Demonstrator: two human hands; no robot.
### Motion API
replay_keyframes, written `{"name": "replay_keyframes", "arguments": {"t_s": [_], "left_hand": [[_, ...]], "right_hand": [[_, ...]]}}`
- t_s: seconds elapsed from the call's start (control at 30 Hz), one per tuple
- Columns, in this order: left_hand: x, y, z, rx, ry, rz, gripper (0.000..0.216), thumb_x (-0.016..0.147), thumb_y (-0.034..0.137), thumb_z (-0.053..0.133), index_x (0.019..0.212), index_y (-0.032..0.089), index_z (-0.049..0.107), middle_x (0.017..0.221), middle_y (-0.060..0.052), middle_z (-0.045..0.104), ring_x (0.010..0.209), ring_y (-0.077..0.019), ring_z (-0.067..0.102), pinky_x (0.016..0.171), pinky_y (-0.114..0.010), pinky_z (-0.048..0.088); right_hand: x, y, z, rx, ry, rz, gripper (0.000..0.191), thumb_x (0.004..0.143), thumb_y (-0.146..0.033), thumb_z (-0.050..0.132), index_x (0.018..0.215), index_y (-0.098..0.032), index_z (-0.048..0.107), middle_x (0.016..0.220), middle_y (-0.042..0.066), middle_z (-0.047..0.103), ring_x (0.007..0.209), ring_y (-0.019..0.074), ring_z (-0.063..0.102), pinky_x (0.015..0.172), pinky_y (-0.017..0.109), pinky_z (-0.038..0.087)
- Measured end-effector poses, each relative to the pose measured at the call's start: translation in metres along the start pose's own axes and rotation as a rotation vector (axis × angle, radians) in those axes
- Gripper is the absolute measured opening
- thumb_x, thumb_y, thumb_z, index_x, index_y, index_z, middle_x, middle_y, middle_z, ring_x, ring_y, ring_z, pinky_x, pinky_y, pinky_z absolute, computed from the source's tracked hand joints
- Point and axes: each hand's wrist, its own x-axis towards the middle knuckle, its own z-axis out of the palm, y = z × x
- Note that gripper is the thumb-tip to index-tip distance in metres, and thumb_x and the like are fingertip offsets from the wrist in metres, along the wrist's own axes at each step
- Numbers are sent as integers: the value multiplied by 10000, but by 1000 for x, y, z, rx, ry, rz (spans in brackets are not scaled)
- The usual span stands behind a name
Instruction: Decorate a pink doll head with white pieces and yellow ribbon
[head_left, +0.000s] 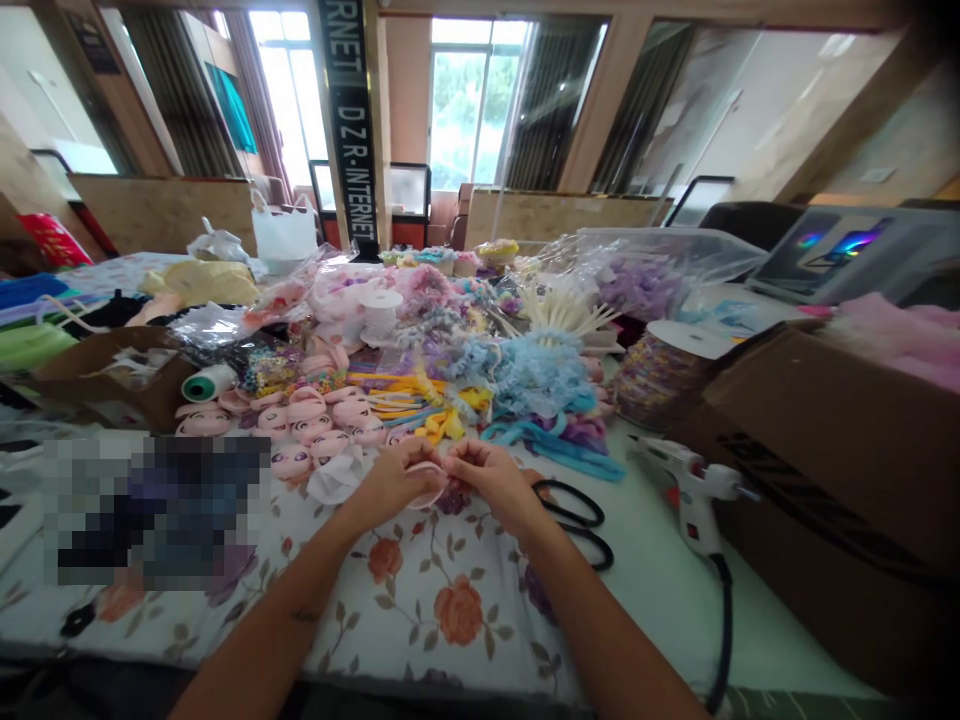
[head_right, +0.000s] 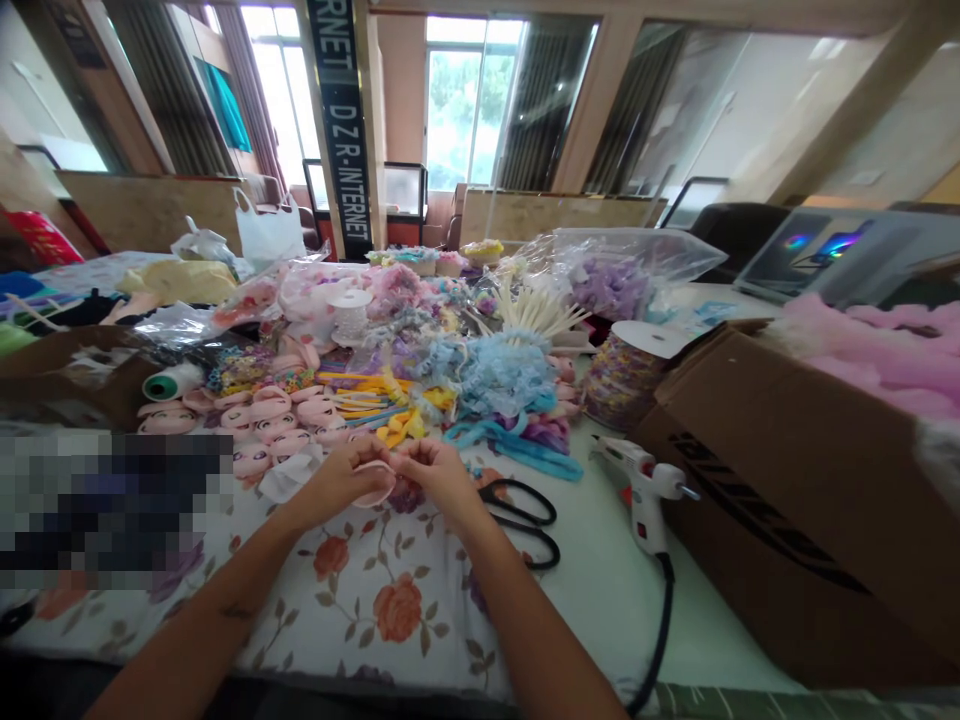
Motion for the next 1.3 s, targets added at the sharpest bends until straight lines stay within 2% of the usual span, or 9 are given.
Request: {"name": "replay_keyframes", "arguments": {"t_s": [0.37,0.6,0.73,0.9,1.03,1.17,1.23,1.27,1.3], "left_hand": [[-1,7,2,229,-2,90,96,735,263,591,725,177,634,717,-13,648,709,-166,556,667,-258,398],[-2,2,1,385,-2,138,107,763,219,555,706,186,640,685,-5,638,692,-163,555,668,-261,377],[-2,4,2,250,-2,145,91,752,226,594,694,173,641,704,-4,643,697,-149,556,685,-248,387],[0,4,2,-7,-74,37,96,722,240,645,720,146,627,679,4,603,638,-119,516,616,-228,372],[1,-1,-1,-90,-96,3,149,725,276,664,740,140,607,682,6,589,625,-107,506,588,-217,354],[5,-10,-5,-271,22,-47,284,702,381,697,818,158,565,732,-12,634,640,-129,556,582,-227,374],[7,-13,-7,-385,104,-60,342,695,397,706,889,172,538,769,-25,658,695,-155,598,621,-242,409],[8,-14,-8,-430,142,-60,372,687,388,718,930,177,530,779,-27,664,719,-164,610,642,-250,422],[9,-14,-9,-465,177,-60,409,674,373,733,970,179,527,786,-27,667,733,-166,616,658,-254,431]], "right_hand": [[-1,11,-5,60,-4,36,285,603,-381,777,676,-155,620,560,-20,611,467,81,518,458,194,386],[-4,12,2,10,115,-11,227,592,-289,765,563,-151,587,467,-34,558,424,70,438,434,201,302],[-3,11,1,102,105,59,264,585,-324,771,575,-153,570,494,-24,569,426,68,451,433,196,303],[-3,8,0,115,55,86,285,570,-347,783,575,-151,576,498,-15,573,417,66,446,427,199,312],[1,7,-2,54,160,-70,288,616,-399,762,631,-153,613,537,-11,587,468,88,482,467,213,370],[-9,-1,-6,41,274,-171,288,646,-418,737,627,-168,596,560,-26,578,484,84,485,479,204,388],[-27,-8,-5,-41,99,-157,251,660,-399,727,636,-168,632,557,-20,596,484,90,512,486,203,406],[-37,-12,-4,-141,-113,-130,220,664,-384,725,677,-171,671,571,-13,618,501,101,543,501,205,425],[-47,-15,-2,-260,-395,-81,237,650,-357,737,808,-182,712,631,-2,659,551,121,590,533,211,453]]}}
